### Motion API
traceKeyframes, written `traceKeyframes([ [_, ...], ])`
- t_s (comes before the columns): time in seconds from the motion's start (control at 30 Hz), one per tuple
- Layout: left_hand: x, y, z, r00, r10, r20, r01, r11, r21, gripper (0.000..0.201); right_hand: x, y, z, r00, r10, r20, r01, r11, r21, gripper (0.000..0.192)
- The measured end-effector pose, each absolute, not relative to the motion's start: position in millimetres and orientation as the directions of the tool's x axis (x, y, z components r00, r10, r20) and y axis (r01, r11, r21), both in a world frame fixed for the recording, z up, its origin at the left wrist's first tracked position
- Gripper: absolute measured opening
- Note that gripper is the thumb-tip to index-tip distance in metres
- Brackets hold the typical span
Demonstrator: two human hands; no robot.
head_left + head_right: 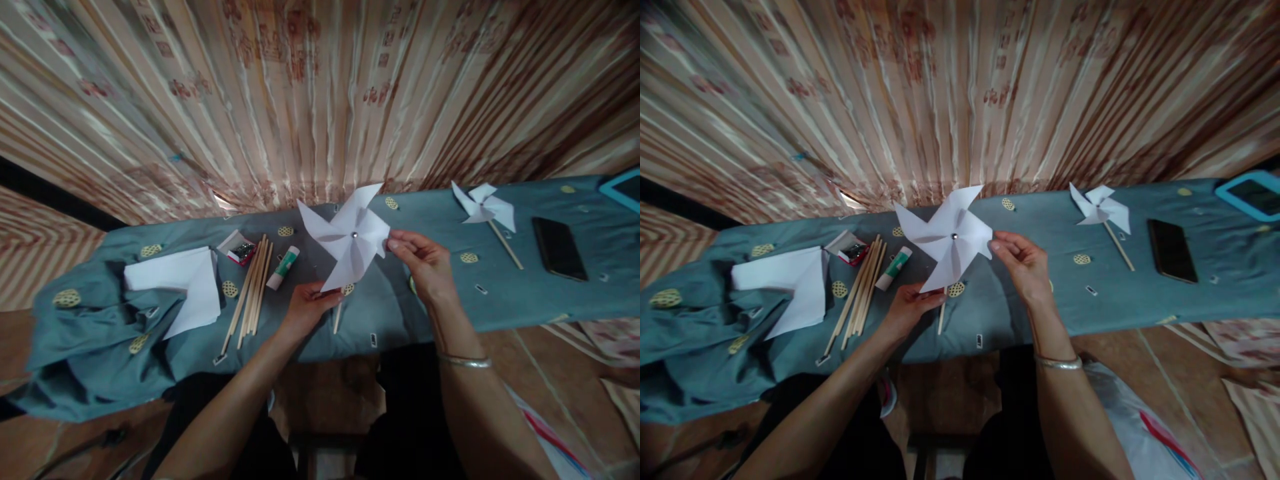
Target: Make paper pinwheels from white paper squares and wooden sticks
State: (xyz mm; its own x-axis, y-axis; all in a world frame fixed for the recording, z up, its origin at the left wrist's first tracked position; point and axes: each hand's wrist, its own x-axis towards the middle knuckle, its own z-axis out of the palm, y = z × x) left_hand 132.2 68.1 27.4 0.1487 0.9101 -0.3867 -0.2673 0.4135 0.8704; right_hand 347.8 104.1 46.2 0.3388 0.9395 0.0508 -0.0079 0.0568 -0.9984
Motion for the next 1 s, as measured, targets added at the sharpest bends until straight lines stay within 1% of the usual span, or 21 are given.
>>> traceKeyframes([
  [0.3, 129.3, 71.8, 27.1, 0.103, 0.921, -0.376, -0.259, 0.389, 0.884, 0.031, 343.6, 102.7, 47.0, 0.340, 0.940, -0.012, -0.032, -0.001, -0.999, 0.034],
  [0.5, 128.3, 73.2, 27.5, 0.087, 0.936, -0.342, -0.257, 0.352, 0.900, 0.024, 336.2, 100.2, 50.0, 0.293, 0.951, -0.098, -0.099, -0.071, -0.992, 0.035],
  [0.63, 127.9, 73.5, 28.2, 0.087, 0.933, -0.349, -0.258, 0.360, 0.897, 0.025, 332.2, 98.3, 53.3, 0.275, 0.951, -0.144, -0.140, -0.109, -0.984, 0.038],
  [0.83, 126.1, 72.8, 26.6, 0.082, 0.941, -0.328, -0.244, 0.338, 0.909, 0.025, 327.4, 94.5, 56.4, 0.167, 0.973, -0.159, -0.120, -0.140, -0.983, 0.035],
  [1.0, 125.9, 73.2, 23.7, 0.089, 0.945, -0.314, -0.239, 0.326, 0.914, 0.028, 318.7, 90.1, 60.8, 0.117, 0.975, -0.191, -0.134, -0.175, -0.975, 0.029],
])
